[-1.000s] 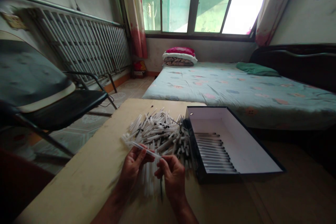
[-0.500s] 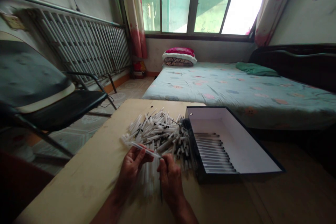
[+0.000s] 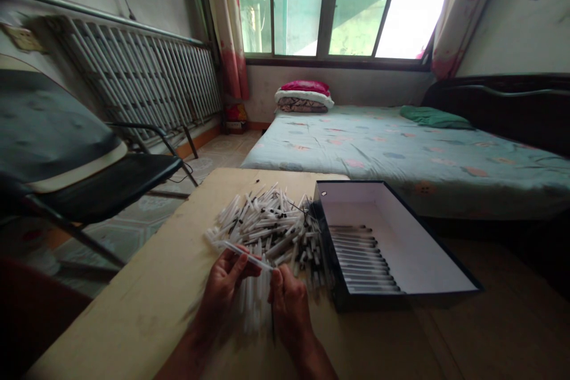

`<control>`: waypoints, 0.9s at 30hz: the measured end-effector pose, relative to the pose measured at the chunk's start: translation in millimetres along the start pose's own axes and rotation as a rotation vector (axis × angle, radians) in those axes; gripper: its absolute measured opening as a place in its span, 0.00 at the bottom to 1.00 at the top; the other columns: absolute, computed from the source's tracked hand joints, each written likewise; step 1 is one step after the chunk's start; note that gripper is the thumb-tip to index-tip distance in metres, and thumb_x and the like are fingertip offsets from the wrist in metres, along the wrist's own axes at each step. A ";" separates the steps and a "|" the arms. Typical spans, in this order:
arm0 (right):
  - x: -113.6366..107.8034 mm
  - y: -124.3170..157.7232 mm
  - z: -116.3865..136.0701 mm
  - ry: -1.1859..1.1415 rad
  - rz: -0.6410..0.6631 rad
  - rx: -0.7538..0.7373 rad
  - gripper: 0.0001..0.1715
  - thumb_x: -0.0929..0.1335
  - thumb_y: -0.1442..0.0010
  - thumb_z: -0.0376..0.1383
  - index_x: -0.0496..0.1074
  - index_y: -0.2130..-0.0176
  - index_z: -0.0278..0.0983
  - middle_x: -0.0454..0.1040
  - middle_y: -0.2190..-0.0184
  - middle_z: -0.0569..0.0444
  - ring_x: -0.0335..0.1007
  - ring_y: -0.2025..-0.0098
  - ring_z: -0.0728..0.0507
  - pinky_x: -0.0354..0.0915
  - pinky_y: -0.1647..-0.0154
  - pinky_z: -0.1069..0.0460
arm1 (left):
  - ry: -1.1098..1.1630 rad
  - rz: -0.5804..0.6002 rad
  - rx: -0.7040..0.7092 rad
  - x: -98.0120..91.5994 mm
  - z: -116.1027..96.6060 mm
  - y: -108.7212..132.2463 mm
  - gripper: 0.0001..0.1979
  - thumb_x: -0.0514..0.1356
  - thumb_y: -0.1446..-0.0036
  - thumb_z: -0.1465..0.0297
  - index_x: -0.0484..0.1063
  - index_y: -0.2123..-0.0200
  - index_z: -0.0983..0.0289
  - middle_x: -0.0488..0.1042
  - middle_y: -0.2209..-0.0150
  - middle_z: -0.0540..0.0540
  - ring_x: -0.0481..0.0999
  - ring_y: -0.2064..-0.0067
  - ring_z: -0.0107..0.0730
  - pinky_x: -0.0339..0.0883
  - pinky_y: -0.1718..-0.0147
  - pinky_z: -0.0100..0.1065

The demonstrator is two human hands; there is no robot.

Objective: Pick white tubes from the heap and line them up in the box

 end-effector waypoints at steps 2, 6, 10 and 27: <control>-1.5 -0.4 3.3 -0.014 -0.014 -0.025 0.14 0.57 0.35 0.42 0.64 0.66 0.38 0.65 0.82 0.61 0.63 0.82 0.51 0.56 0.80 0.58 | -0.005 -0.013 0.002 -1.2 -0.7 0.3 0.12 0.65 0.52 0.65 0.67 0.66 0.64 0.79 0.72 0.53 0.79 0.73 0.35 0.72 0.70 0.36; -3.3 -0.8 7.0 0.014 -0.037 -0.053 0.11 0.58 0.36 0.41 0.63 0.63 0.38 0.65 0.82 0.62 0.64 0.81 0.50 0.56 0.78 0.58 | 0.009 -0.041 -0.017 -2.5 -0.7 1.0 0.14 0.66 0.54 0.65 0.67 0.67 0.65 0.79 0.72 0.53 0.79 0.73 0.35 0.72 0.70 0.36; -3.7 -0.4 5.9 0.039 -0.028 -0.033 0.20 0.55 0.34 0.41 0.61 0.75 0.39 0.63 0.84 0.61 0.61 0.83 0.51 0.53 0.81 0.58 | 0.002 -0.010 -0.010 0.9 -0.9 1.3 0.13 0.66 0.54 0.65 0.68 0.67 0.64 0.79 0.72 0.53 0.79 0.73 0.35 0.72 0.71 0.36; -2.3 -0.9 6.3 0.016 -0.008 -0.054 0.12 0.57 0.35 0.41 0.63 0.62 0.38 0.63 0.82 0.62 0.61 0.81 0.50 0.54 0.79 0.58 | -0.014 0.008 0.030 -1.2 -0.9 -0.4 0.10 0.62 0.48 0.67 0.66 0.65 0.64 0.79 0.70 0.53 0.79 0.72 0.34 0.72 0.69 0.35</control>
Point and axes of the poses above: each hand's wrist, its own y-axis away from the middle knuckle, its own x-axis out of the palm, z = x × y, the point moved 10 cm from there along -y, towards the middle knuckle
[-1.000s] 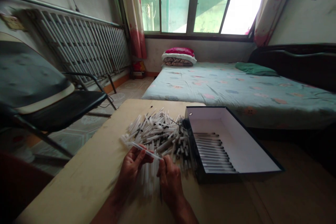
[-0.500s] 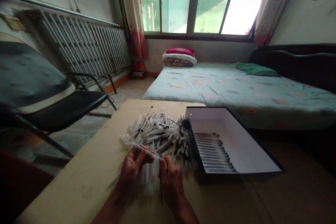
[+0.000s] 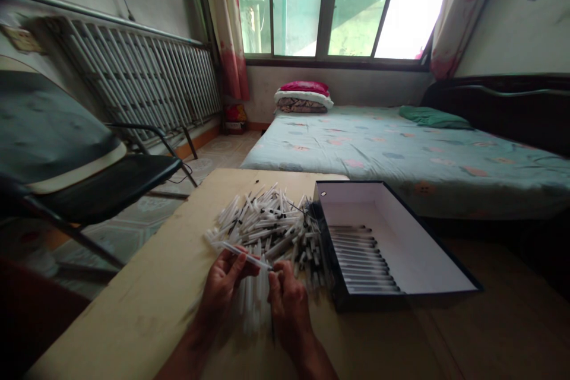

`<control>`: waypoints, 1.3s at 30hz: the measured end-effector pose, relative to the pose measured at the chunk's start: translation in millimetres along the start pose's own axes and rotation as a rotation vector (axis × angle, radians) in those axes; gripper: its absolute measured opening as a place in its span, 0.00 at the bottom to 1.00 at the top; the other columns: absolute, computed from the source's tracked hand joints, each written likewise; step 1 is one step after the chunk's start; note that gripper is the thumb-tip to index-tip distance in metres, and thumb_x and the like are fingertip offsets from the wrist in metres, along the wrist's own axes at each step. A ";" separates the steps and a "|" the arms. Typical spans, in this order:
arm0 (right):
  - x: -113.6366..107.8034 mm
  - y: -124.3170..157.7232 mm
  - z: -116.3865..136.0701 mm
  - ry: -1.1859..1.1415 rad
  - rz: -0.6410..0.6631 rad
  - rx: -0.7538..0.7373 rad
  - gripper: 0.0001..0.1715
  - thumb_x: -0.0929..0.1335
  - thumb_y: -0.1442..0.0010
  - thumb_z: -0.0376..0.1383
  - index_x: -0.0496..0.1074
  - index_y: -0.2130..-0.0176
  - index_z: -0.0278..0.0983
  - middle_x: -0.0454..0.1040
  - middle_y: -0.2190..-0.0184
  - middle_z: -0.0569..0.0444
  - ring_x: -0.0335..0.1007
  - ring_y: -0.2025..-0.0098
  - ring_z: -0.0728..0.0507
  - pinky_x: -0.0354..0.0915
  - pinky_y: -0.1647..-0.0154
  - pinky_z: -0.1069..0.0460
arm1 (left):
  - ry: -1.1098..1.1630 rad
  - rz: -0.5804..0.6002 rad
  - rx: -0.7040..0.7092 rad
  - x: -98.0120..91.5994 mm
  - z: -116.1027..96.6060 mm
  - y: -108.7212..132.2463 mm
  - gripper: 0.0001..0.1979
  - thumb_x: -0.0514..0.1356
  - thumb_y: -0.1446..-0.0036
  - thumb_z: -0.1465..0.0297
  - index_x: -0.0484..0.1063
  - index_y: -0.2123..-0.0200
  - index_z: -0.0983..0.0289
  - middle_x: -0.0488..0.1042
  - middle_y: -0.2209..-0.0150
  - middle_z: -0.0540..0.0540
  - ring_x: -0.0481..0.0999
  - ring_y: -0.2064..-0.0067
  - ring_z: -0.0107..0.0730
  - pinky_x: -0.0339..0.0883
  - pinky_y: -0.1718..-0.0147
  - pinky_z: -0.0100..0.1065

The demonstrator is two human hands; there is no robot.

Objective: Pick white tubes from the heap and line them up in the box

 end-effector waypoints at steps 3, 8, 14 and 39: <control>1.3 0.2 1.6 0.018 0.016 0.009 0.12 0.56 0.34 0.41 0.62 0.64 0.38 0.63 0.82 0.62 0.62 0.80 0.50 0.55 0.77 0.57 | -0.006 0.010 -0.006 1.1 0.0 -0.1 0.10 0.63 0.49 0.67 0.65 0.65 0.64 0.79 0.71 0.54 0.79 0.72 0.34 0.72 0.70 0.35; 3.2 2.1 -1.9 0.024 0.049 0.069 0.20 0.53 0.33 0.41 0.58 0.75 0.39 0.62 0.83 0.61 0.60 0.81 0.51 0.54 0.77 0.57 | -0.026 0.045 -0.006 4.4 0.6 -0.6 0.10 0.62 0.49 0.67 0.65 0.66 0.64 0.79 0.71 0.54 0.78 0.72 0.34 0.72 0.71 0.35; 2.7 1.7 -2.5 0.040 0.033 0.032 0.13 0.56 0.34 0.41 0.63 0.64 0.38 0.64 0.81 0.61 0.62 0.79 0.50 0.54 0.77 0.57 | -0.044 0.019 -0.006 2.5 -0.1 0.3 0.09 0.61 0.47 0.68 0.65 0.65 0.64 0.79 0.71 0.53 0.78 0.72 0.32 0.72 0.69 0.35; -51.4 1.3 -35.9 -0.006 -0.433 0.130 0.18 0.55 0.35 0.44 0.64 0.57 0.34 0.64 0.80 0.59 0.62 0.80 0.48 0.60 0.77 0.54 | -0.891 0.116 0.382 30.1 -27.8 11.7 0.06 0.56 0.44 0.68 0.72 0.65 0.62 0.73 0.68 0.54 0.73 0.66 0.35 0.66 0.65 0.36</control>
Point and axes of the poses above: each hand's wrist, its own y-axis away from the middle knuckle, its own x-axis out of the palm, z = x × y, the point moved 10 cm from there along -y, towards the middle knuckle
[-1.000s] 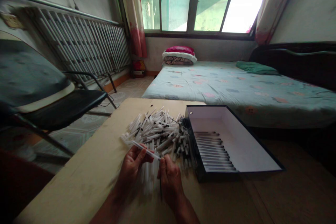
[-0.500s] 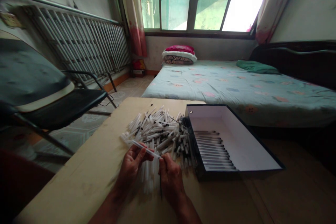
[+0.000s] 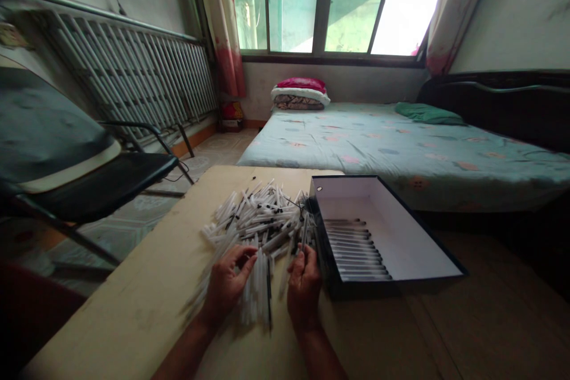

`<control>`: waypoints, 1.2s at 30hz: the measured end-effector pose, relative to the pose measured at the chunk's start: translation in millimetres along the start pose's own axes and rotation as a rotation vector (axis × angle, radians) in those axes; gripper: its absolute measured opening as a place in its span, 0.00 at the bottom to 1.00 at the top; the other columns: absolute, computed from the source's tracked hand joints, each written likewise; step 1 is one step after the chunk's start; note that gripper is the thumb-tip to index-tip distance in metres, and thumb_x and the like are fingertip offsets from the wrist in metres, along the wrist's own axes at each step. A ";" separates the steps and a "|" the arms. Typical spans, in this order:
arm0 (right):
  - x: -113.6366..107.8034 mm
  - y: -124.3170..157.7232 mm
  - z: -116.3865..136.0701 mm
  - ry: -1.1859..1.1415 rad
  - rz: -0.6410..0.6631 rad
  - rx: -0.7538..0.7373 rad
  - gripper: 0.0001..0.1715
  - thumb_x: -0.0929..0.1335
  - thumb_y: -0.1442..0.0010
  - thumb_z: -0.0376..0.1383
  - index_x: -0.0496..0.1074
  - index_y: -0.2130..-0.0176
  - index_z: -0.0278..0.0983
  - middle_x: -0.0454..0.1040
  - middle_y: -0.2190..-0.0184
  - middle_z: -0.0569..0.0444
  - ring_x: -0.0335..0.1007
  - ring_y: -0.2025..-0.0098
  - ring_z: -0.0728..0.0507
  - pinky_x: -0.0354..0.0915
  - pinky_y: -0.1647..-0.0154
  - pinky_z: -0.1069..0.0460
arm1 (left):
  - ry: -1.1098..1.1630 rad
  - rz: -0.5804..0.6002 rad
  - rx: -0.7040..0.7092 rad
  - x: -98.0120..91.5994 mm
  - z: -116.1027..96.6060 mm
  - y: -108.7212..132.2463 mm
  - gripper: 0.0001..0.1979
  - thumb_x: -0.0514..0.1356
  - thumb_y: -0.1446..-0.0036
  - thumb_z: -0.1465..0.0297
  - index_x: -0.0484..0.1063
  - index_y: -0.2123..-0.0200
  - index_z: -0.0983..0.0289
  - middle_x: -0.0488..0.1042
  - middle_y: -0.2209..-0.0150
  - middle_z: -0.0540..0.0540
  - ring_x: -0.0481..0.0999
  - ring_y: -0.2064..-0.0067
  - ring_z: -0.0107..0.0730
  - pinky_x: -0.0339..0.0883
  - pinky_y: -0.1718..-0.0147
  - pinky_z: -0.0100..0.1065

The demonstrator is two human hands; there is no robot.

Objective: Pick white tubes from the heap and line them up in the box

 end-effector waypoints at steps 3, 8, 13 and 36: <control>-3.1 -1.5 -5.8 -0.057 -0.028 0.028 0.20 0.55 0.35 0.45 0.63 0.56 0.34 0.63 0.80 0.61 0.60 0.81 0.49 0.59 0.78 0.55 | -0.254 0.145 0.086 14.4 -17.0 2.2 0.06 0.55 0.44 0.72 0.72 0.67 0.61 0.73 0.67 0.55 0.72 0.63 0.37 0.64 0.62 0.37; -1.2 0.2 -6.9 -0.095 -0.020 0.020 0.19 0.56 0.36 0.45 0.64 0.58 0.35 0.63 0.80 0.61 0.60 0.80 0.49 0.59 0.77 0.55 | -0.534 0.239 0.104 34.0 -25.2 3.4 0.05 0.57 0.47 0.73 0.72 0.67 0.61 0.71 0.66 0.55 0.70 0.60 0.39 0.61 0.60 0.38; 0.2 -0.6 -7.8 -0.104 -0.008 0.026 0.18 0.57 0.37 0.45 0.64 0.58 0.35 0.64 0.79 0.60 0.61 0.80 0.49 0.59 0.78 0.55 | -0.710 0.232 0.110 48.1 -28.1 -3.3 0.09 0.61 0.50 0.64 0.70 0.67 0.63 0.70 0.64 0.57 0.68 0.60 0.43 0.59 0.60 0.40; 0.1 2.0 6.3 0.000 -0.010 -0.074 0.16 0.56 0.36 0.41 0.66 0.63 0.35 0.64 0.77 0.58 0.61 0.77 0.47 0.60 0.75 0.54 | 0.005 -0.057 0.051 2.4 -24.9 -16.1 0.06 0.57 0.46 0.66 0.70 0.72 0.62 0.74 0.72 0.53 0.73 0.67 0.37 0.64 0.65 0.37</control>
Point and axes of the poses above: each hand's wrist, its own y-axis away from the middle knuckle, its own x-axis out of the palm, z = x × y, the point moved 10 cm from there along -y, towards the middle knuckle
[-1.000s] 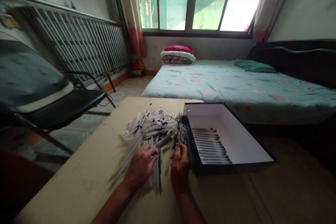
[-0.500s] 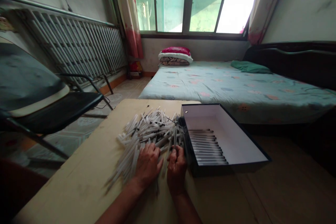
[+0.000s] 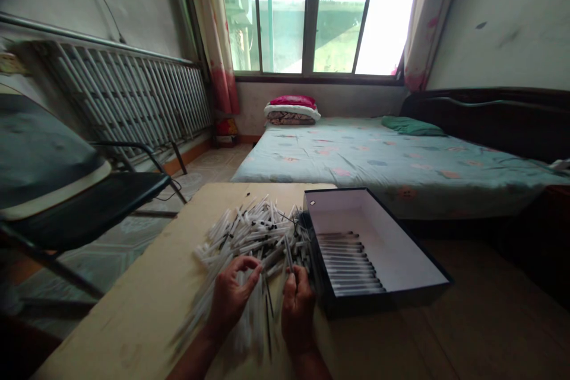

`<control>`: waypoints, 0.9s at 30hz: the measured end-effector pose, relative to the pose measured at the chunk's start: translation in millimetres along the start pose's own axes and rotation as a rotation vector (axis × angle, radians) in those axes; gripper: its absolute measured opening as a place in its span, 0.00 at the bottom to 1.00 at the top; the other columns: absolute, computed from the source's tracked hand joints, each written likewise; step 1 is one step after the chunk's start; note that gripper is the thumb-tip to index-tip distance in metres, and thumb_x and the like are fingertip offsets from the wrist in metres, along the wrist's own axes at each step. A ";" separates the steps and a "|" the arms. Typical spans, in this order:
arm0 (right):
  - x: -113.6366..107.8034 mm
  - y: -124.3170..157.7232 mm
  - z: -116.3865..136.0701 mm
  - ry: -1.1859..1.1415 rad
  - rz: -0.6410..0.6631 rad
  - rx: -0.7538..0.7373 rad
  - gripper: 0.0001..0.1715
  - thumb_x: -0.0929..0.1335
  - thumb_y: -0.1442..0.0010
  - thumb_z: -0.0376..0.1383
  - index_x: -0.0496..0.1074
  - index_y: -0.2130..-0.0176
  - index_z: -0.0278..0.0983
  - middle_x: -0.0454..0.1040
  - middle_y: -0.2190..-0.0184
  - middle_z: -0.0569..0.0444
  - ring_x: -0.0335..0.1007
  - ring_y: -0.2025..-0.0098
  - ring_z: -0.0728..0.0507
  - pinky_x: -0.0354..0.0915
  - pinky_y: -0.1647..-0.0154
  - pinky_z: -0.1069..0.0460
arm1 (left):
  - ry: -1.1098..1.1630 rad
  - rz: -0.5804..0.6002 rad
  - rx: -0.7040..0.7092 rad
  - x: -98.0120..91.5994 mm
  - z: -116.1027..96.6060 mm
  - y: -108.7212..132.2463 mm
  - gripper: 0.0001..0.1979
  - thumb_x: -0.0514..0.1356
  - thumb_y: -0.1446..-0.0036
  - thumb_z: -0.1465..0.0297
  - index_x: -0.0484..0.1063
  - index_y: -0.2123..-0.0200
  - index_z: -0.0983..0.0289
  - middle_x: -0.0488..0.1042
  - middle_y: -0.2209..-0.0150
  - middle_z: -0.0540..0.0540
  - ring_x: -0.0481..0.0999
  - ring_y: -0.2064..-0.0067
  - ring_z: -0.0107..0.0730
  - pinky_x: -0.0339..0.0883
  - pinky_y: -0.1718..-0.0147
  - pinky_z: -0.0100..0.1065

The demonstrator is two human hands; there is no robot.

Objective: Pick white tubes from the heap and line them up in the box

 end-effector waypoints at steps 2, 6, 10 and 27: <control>1.2 0.6 0.4 0.009 0.011 -0.004 0.16 0.55 0.36 0.41 0.66 0.64 0.36 0.63 0.79 0.59 0.60 0.78 0.48 0.59 0.77 0.55 | 0.181 -0.006 -0.083 0.5 11.9 1.7 0.07 0.58 0.47 0.65 0.70 0.71 0.62 0.75 0.73 0.53 0.74 0.69 0.37 0.65 0.67 0.36; 3.6 2.4 10.2 0.058 0.044 -0.083 0.15 0.55 0.36 0.39 0.65 0.67 0.37 0.63 0.79 0.59 0.61 0.78 0.48 0.59 0.77 0.55 | 0.469 -0.023 -0.263 0.1 33.1 6.0 0.08 0.60 0.48 0.64 0.69 0.70 0.62 0.75 0.77 0.51 0.75 0.73 0.34 0.66 0.71 0.33; 11.4 6.4 25.8 0.110 0.097 -0.190 0.14 0.56 0.36 0.38 0.65 0.66 0.37 0.68 0.76 0.57 0.66 0.75 0.47 0.63 0.72 0.54 | 0.562 -0.123 -0.330 -22.0 48.6 5.0 0.08 0.64 0.53 0.66 0.71 0.70 0.63 0.74 0.76 0.48 0.72 0.74 0.29 0.65 0.73 0.29; 42.6 37.4 63.7 0.159 0.355 -0.436 0.09 0.62 0.41 0.31 0.70 0.63 0.36 0.73 0.73 0.53 0.72 0.72 0.47 0.64 0.70 0.55 | 0.916 -0.282 -0.537 -30.1 85.9 14.2 0.16 0.68 0.58 0.64 0.76 0.64 0.66 0.72 0.77 0.48 0.68 0.76 0.22 0.64 0.75 0.25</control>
Point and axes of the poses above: each hand's wrist, its own y-axis away from the middle knuckle, its own x-axis out of the palm, z = x × y, the point moved 10 cm from there along -y, towards the middle knuckle
